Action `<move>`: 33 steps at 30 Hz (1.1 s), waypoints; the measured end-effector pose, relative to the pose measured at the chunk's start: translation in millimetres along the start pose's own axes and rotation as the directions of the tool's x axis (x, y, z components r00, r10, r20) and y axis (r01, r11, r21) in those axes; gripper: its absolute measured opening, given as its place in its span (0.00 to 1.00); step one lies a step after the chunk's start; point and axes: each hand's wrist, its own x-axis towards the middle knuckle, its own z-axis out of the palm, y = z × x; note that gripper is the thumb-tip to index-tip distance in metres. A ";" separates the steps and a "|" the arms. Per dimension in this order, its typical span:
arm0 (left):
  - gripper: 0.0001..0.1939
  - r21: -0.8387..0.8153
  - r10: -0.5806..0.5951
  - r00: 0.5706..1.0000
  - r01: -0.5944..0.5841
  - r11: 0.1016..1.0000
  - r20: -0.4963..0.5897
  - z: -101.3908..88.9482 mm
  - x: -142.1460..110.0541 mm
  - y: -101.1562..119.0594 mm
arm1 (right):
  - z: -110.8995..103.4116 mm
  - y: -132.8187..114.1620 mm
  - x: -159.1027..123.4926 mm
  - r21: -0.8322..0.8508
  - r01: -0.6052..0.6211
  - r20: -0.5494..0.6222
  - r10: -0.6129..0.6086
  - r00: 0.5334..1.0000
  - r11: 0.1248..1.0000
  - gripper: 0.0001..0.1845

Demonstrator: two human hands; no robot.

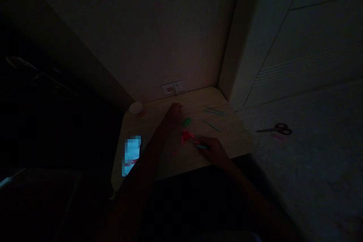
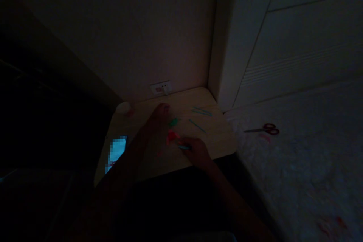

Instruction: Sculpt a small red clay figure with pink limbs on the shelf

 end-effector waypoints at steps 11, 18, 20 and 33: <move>0.33 -0.498 -0.297 0.864 0.063 0.865 -0.407 6.1 2.0 18.8 | 0.8 0.7 -0.4 -0.002 0.009 0.003 -0.009 1.000 1.000 0.08; 0.30 -0.746 -0.470 0.874 0.233 0.624 -0.120 -0.4 3.7 37.3 | 1.4 0.5 -0.4 -0.009 0.010 -0.002 -0.010 1.000 1.000 0.09; 0.23 -0.779 -0.432 0.901 0.253 0.573 -0.025 -2.4 -0.4 38.9 | 0.6 -0.3 -0.3 -0.010 0.008 0.005 -0.008 1.000 1.000 0.09; 0.14 -0.754 -0.344 0.935 0.164 0.636 -0.086 -3.7 -14.4 34.1 | 0.4 0.9 -0.3 -0.004 0.004 0.012 -0.004 1.000 1.000 0.08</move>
